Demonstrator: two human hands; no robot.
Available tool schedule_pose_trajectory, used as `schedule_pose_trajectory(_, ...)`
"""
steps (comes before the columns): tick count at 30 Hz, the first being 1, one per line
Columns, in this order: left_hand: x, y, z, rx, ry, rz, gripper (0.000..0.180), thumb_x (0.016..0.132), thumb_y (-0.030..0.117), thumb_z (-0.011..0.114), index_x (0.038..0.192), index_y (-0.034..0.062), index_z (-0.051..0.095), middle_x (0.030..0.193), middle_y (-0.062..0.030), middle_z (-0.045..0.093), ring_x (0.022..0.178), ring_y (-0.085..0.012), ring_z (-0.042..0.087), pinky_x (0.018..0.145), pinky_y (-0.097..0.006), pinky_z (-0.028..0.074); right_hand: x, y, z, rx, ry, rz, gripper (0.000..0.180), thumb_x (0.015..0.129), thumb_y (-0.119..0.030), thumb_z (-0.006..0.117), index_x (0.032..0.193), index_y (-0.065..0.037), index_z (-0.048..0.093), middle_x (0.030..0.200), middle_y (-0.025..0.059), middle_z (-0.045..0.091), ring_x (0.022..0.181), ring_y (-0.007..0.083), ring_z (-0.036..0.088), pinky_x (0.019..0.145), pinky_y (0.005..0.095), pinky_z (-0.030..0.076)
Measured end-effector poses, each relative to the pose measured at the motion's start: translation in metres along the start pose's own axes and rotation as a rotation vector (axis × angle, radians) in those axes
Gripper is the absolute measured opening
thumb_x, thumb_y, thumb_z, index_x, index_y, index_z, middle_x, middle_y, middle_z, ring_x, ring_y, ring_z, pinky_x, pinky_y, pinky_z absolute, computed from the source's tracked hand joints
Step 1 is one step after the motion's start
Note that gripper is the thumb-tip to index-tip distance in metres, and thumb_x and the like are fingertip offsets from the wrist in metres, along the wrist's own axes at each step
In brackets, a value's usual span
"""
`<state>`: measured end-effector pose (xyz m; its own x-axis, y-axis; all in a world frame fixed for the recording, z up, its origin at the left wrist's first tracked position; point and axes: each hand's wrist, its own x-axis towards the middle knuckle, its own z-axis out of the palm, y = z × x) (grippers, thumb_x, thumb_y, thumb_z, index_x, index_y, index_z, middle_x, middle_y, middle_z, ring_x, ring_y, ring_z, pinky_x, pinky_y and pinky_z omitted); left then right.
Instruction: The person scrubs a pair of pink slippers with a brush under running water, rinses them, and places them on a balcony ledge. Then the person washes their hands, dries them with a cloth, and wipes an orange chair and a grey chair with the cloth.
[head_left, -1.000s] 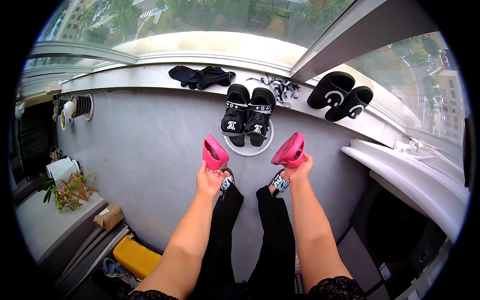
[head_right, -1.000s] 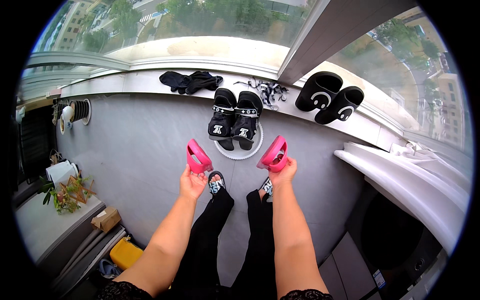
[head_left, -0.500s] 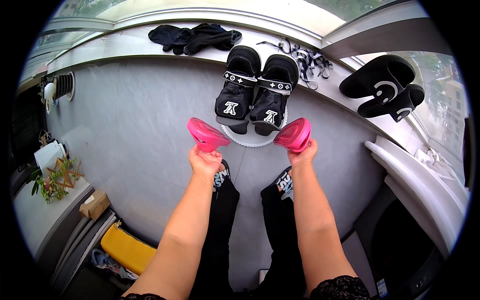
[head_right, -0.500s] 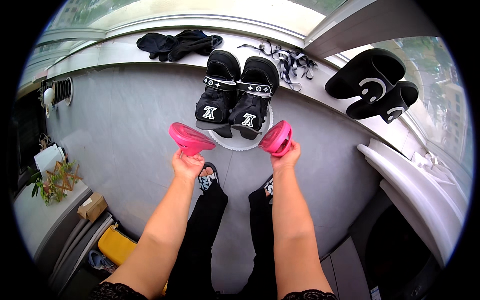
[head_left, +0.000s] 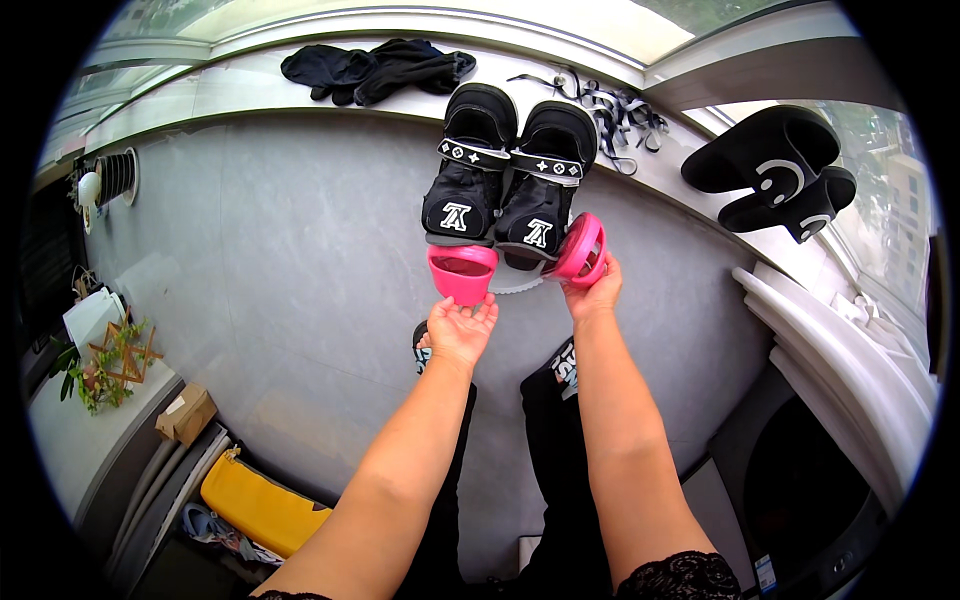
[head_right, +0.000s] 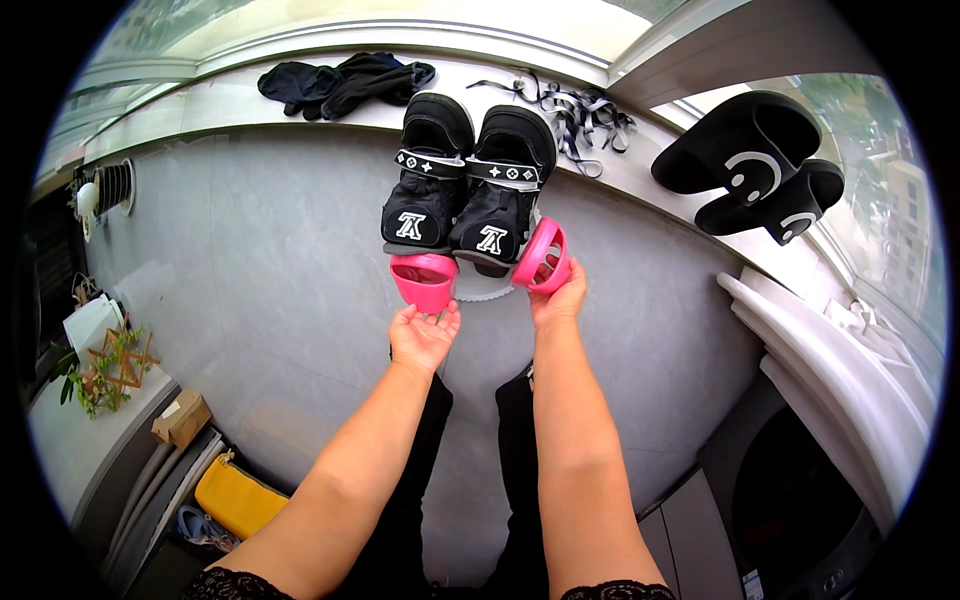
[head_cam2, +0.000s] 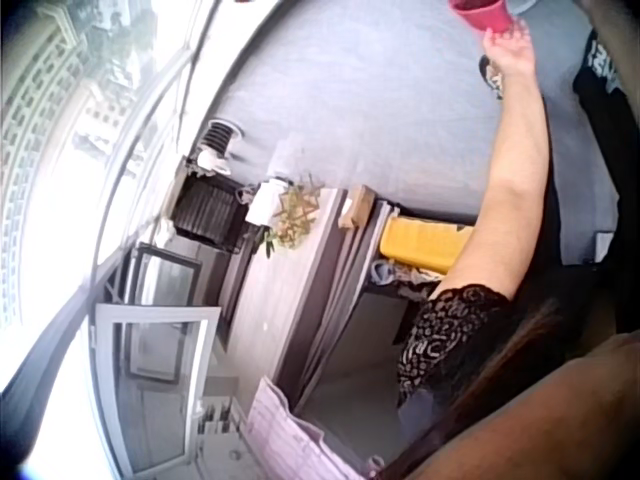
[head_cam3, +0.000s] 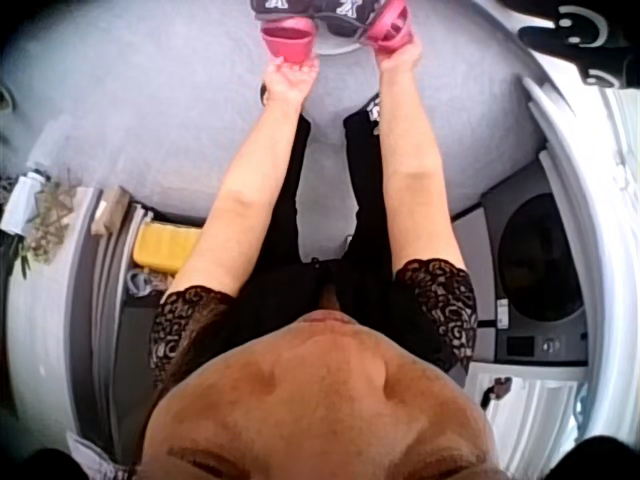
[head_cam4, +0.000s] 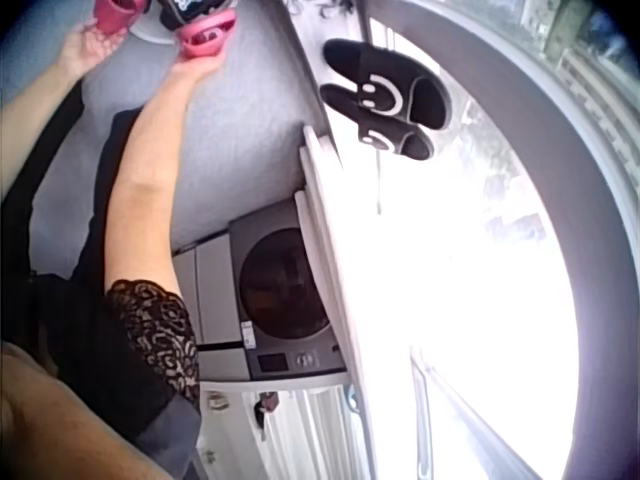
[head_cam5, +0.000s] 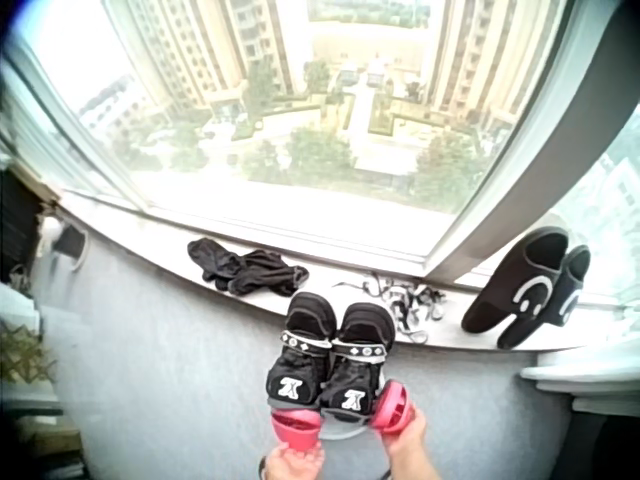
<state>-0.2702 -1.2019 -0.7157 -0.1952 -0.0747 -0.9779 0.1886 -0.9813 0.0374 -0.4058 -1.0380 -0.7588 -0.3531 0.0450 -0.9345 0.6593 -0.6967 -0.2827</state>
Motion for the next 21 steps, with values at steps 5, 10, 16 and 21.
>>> schedule_pose_trajectory(5,-0.005,0.003,-0.005,0.123,0.084,-0.025,0.033,0.083,0.021,0.053,0.113,0.0073,0.047,0.128,-0.0126,0.044,0.117,-0.036,0.049,0.096,-0.05,0.04,-0.007,-0.006,-0.003,-0.187,-0.015,0.008,0.056,0.092,-0.06,0.042,0.115,-0.011,0.057,0.112,0.0068,0.062,0.107,0.0242,0.053,0.1,0.0464,0.035)
schedule_pose_trajectory(10,-0.004,0.015,-0.011,0.198,0.111,-0.038,0.028,0.078,0.016,0.06,0.102,0.0095,0.049,0.126,-0.0102,0.046,0.117,-0.0354,0.048,0.096,-0.051,0.04,-0.001,-0.011,-0.014,-0.264,0.045,-0.031,0.061,0.087,-0.063,0.051,0.121,-0.011,0.054,0.107,0.0065,0.06,0.105,0.022,0.051,0.101,0.0474,0.03)
schedule_pose_trajectory(16,-0.003,0.017,-0.005,0.259,0.051,-0.048,0.024,0.077,0.015,0.064,0.096,0.0109,0.05,0.121,-0.0096,0.05,0.116,-0.0341,0.048,0.095,-0.051,0.04,0.007,-0.017,-0.024,-0.412,-0.063,0.0,0.068,0.084,-0.061,0.059,0.128,-0.011,0.049,0.114,0.0081,0.057,0.111,0.0218,0.048,0.106,0.0491,0.025)
schedule_pose_trajectory(21,-0.007,0.012,0.0,0.297,0.015,-0.031,0.023,0.08,0.015,0.065,0.097,0.011,0.051,0.119,-0.0087,0.051,0.115,-0.033,0.048,0.095,-0.051,0.04,0.002,-0.018,-0.014,-0.465,-0.1,-0.047,0.074,0.083,-0.061,0.061,0.134,-0.009,0.044,0.123,0.0116,0.054,0.118,0.0241,0.044,0.107,0.05,0.025)
